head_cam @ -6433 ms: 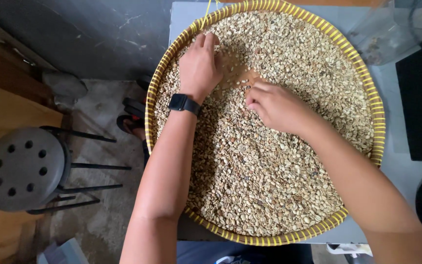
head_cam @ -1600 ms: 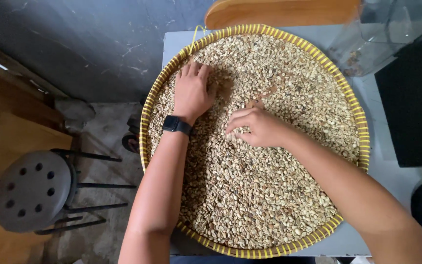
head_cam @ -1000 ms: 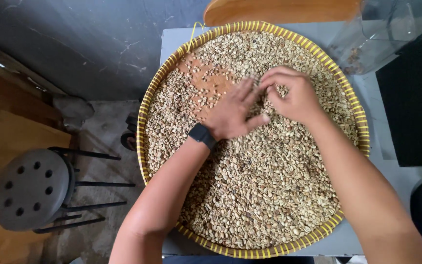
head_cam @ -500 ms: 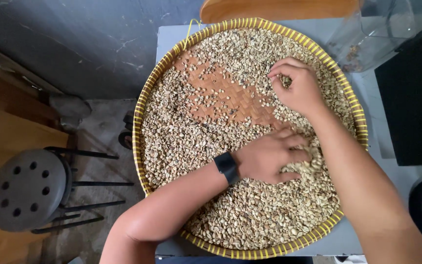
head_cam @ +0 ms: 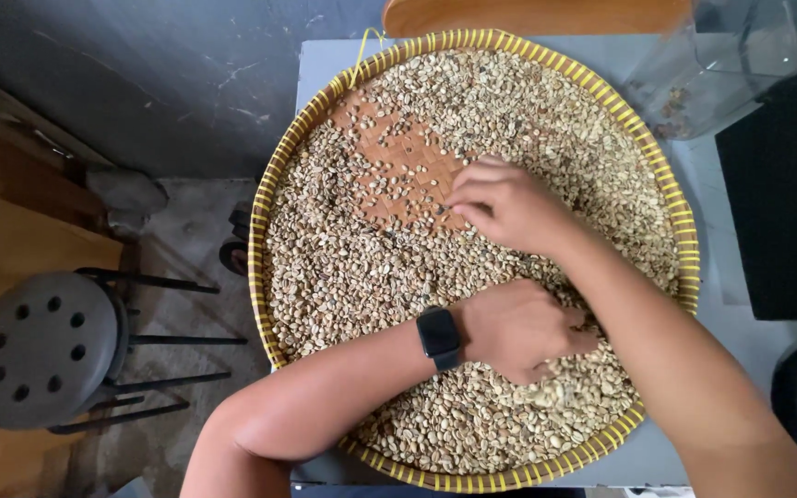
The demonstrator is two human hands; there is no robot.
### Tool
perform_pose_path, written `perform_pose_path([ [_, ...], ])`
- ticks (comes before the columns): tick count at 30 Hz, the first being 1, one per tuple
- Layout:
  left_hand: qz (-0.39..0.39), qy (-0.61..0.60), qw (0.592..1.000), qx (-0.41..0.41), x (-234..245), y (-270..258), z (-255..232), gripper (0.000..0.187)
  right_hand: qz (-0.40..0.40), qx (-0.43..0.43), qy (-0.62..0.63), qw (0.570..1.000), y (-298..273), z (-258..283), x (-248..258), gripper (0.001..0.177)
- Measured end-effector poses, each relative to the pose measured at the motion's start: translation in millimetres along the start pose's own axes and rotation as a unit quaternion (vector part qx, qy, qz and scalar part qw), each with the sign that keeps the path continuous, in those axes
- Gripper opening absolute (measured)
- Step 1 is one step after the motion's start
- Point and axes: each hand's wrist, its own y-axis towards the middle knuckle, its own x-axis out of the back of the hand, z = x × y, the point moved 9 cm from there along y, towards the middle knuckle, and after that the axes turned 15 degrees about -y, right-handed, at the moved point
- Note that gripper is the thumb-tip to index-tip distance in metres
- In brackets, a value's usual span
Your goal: Sorting green coffee beans by hand in a woven tray to remove defects and debris
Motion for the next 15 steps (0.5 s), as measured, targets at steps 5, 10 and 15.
perform_pose_path([
  [5, -0.003, 0.019, 1.000, 0.019, 0, -2, 4, 0.040, 0.046, 0.008, -0.040, 0.998, -6, -15, -39, 0.012],
  [10, -0.027, 0.017, 0.999, 0.012, 7, -4, 1, 0.041, 0.085, -0.007, -0.071, 0.994, -6, -21, -50, 0.014],
  [15, -0.028, 0.037, 0.999, 0.008, 7, -4, 0, 0.042, 0.096, -0.023, -0.078, 0.992, 2, -10, -39, 0.014],
])
